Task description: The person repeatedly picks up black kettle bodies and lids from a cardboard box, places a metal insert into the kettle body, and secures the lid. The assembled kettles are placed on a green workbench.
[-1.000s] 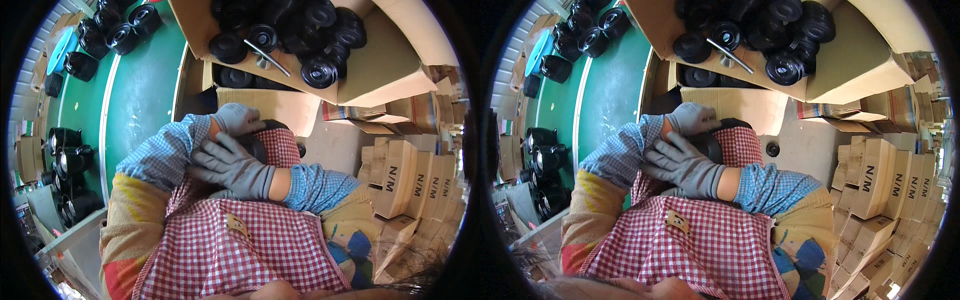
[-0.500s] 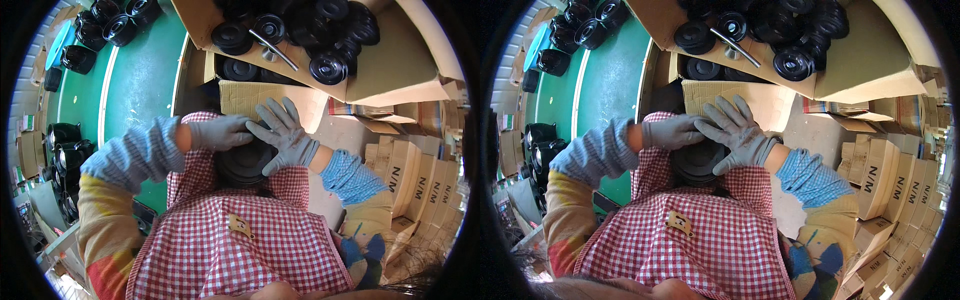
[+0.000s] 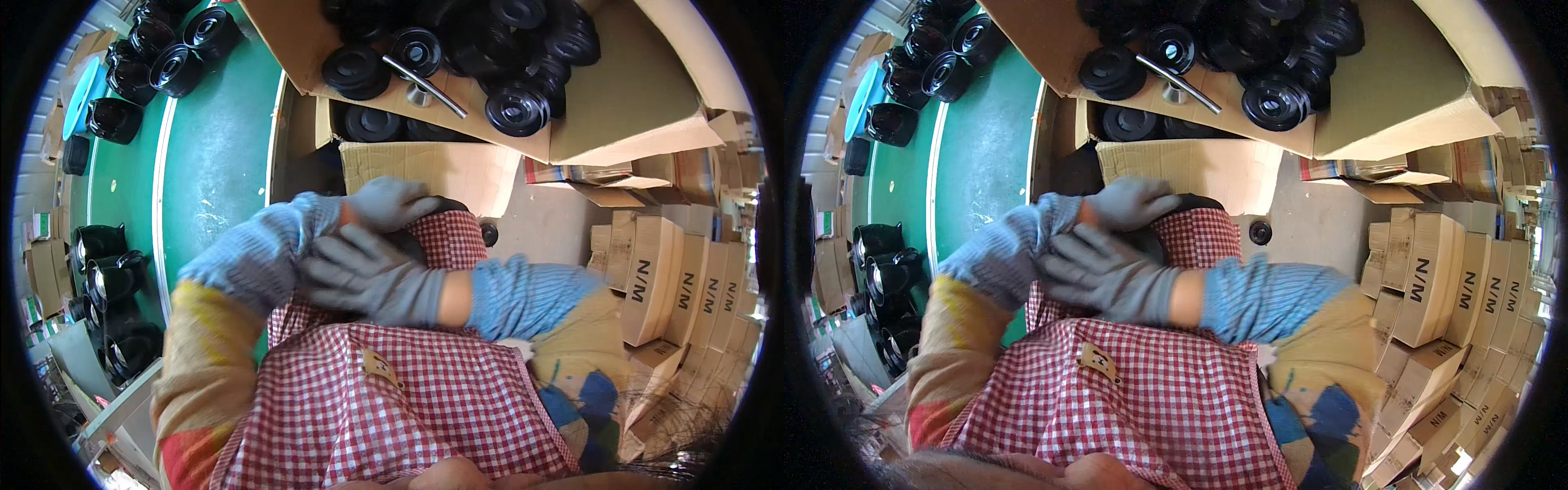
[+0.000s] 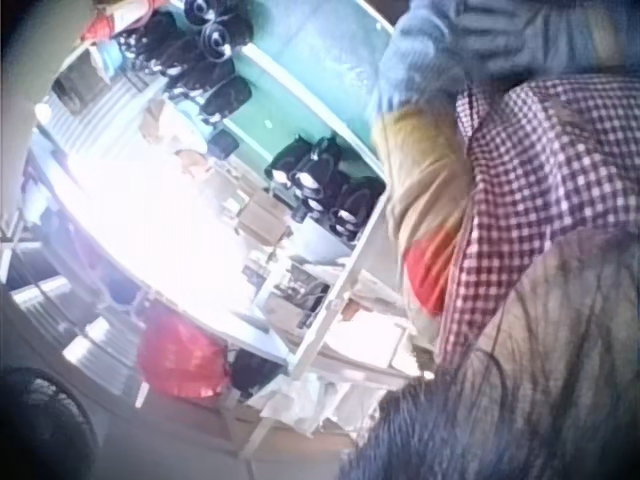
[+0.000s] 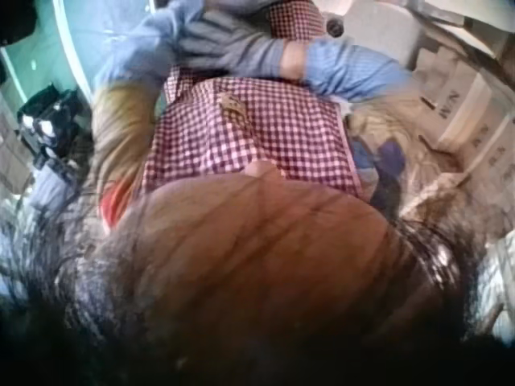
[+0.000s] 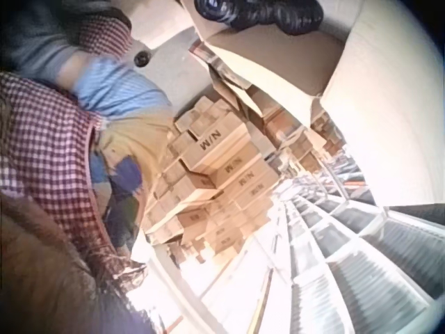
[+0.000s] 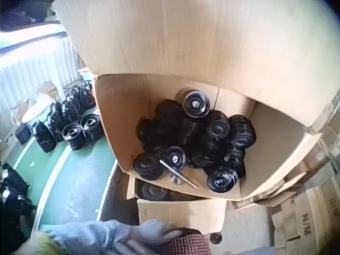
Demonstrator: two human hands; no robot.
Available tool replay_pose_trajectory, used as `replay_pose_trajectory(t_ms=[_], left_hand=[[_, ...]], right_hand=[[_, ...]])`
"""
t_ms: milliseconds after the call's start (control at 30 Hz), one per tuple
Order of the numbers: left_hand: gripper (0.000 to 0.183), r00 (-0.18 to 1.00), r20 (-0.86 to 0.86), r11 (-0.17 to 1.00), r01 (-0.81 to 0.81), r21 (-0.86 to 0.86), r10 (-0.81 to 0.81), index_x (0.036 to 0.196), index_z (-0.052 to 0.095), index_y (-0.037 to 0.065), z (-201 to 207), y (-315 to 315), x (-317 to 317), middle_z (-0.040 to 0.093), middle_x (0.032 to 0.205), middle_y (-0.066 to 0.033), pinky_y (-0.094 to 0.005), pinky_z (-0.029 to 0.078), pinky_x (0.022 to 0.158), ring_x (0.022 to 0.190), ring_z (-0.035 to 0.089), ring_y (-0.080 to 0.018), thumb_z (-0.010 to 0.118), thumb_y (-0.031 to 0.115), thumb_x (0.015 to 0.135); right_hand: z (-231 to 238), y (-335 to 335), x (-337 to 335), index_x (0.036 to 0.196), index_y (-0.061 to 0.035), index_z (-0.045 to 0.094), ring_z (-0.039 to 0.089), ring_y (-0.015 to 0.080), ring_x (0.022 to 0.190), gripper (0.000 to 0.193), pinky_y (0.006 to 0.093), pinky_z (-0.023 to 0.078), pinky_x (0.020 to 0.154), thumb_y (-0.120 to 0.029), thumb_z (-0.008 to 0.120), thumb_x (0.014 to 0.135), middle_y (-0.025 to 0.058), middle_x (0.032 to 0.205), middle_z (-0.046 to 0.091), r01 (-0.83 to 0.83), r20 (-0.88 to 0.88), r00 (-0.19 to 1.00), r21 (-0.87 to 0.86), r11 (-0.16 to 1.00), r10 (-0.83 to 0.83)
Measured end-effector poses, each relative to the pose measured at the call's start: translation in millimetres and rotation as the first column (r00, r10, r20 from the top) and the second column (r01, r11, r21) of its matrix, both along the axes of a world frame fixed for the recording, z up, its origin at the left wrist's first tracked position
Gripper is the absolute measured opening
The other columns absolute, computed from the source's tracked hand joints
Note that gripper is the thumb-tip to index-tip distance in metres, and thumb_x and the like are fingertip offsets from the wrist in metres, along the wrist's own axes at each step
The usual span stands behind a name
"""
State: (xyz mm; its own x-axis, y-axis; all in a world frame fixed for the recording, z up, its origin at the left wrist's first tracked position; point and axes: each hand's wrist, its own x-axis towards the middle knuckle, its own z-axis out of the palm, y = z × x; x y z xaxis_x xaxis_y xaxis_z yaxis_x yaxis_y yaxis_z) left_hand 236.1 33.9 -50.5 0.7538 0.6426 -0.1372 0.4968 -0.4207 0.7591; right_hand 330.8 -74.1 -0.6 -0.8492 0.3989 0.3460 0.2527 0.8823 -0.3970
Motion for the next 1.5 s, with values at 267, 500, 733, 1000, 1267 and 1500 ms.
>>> replay_pose_trajectory(t_ms=[267, 500, 733, 1000, 1267, 1500], left_hand=[[0.037, 0.794, 0.551, 0.963, 0.163, 0.214, -0.257, 0.122, 0.066, 0.008, -5.8, -8.6, -16.7, 0.071, 0.104, -0.0206, -0.0455, 0.055, 0.088, 0.105, 0.069, -0.0383, 0.061, 0.037, 0.100], [0.034, 0.965, -0.229, 0.991, 0.112, -0.070, -0.125, 0.118, 0.069, 0.011, 49.8, 4.0, -6.1, 0.073, 0.102, -0.0171, -0.0452, 0.056, 0.085, 0.095, 0.072, -0.0347, 0.064, 0.037, 0.097], [0.035, 0.966, 0.033, 0.655, -0.149, -0.741, 0.257, 0.119, 0.067, 0.006, -28.6, -19.6, -27.5, 0.071, 0.113, -0.0094, -0.0429, 0.056, 0.088, 0.105, 0.069, -0.0258, 0.067, 0.033, 0.097], [0.027, 0.945, 0.322, 0.899, -0.094, 0.428, -0.055, 0.110, 0.071, 0.013, -61.9, 18.2, -22.4, 0.073, 0.089, -0.0159, -0.0467, 0.057, 0.082, 0.088, 0.072, -0.0361, 0.061, 0.035, 0.097], [0.039, 0.952, 0.099, 0.943, -0.302, 0.139, 0.290, 0.129, 0.062, -0.002, 40.8, 49.7, -100.2, 0.069, 0.118, -0.0224, -0.0403, 0.055, 0.095, 0.107, 0.069, -0.0342, 0.065, 0.015, 0.094], [0.042, 0.979, 0.193, 0.725, -0.177, 0.666, 0.061, 0.131, 0.062, 0.004, 112.4, 1.3, -110.8, 0.063, 0.128, -0.0189, -0.0464, 0.051, 0.097, 0.114, 0.063, -0.0385, 0.066, 0.013, 0.090]], right_hand=[[-14.5, 35.0, 69.5, 0.148, -0.0230, 0.053, 0.027, 0.0391, 0.151, 0.083, 0.0653, 0.010, 0.123, -0.072, 0.063, 0.081, 0.0139, 0.161, 0.035, 0.032, 0.078, 0.997, -0.049, 0.998, -0.028], [-1.9, 21.6, 41.1, 0.140, -0.0198, 0.062, 0.031, 0.0340, 0.151, 0.043, 0.0644, 0.016, 0.123, -0.031, 0.059, 0.098, 0.0091, 0.153, 0.050, -0.004, -0.144, 0.990, -0.020, 1.000, 0.001], [-19.3, 19.4, 31.3, 0.147, -0.0286, 0.055, 0.015, 0.0395, 0.156, 0.064, 0.0711, 0.005, 0.119, -0.061, 0.055, 0.092, 0.0117, 0.167, 0.029, -0.083, 0.057, 0.995, -0.085, 0.993, 0.088], [-28.4, 128.9, 61.1, 0.145, -0.0126, 0.052, 0.040, 0.0419, 0.142, 0.064, 0.0589, 0.027, 0.118, -0.042, 0.068, 0.090, 0.0177, 0.153, 0.045, 0.525, -0.061, 0.851, 0.079, 0.847, -0.522], [-77.1, 212.1, 136.8, 0.150, -0.0226, 0.050, 0.071, 0.0389, 0.100, 0.051, 0.0491, 0.054, 0.087, -0.031, 0.055, 0.099, 0.0199, 0.111, 0.073, 0.836, 0.426, 0.450, 0.110, 0.538, -0.785], [60.0, 75.0, 113.7, 0.120, -0.0054, 0.074, 0.075, 0.0277, 0.097, 0.032, 0.0343, 0.059, 0.085, -0.024, 0.071, 0.094, 0.0150, 0.110, 0.076, 0.401, 0.013, 0.890, -0.500, 0.767, -0.457]])
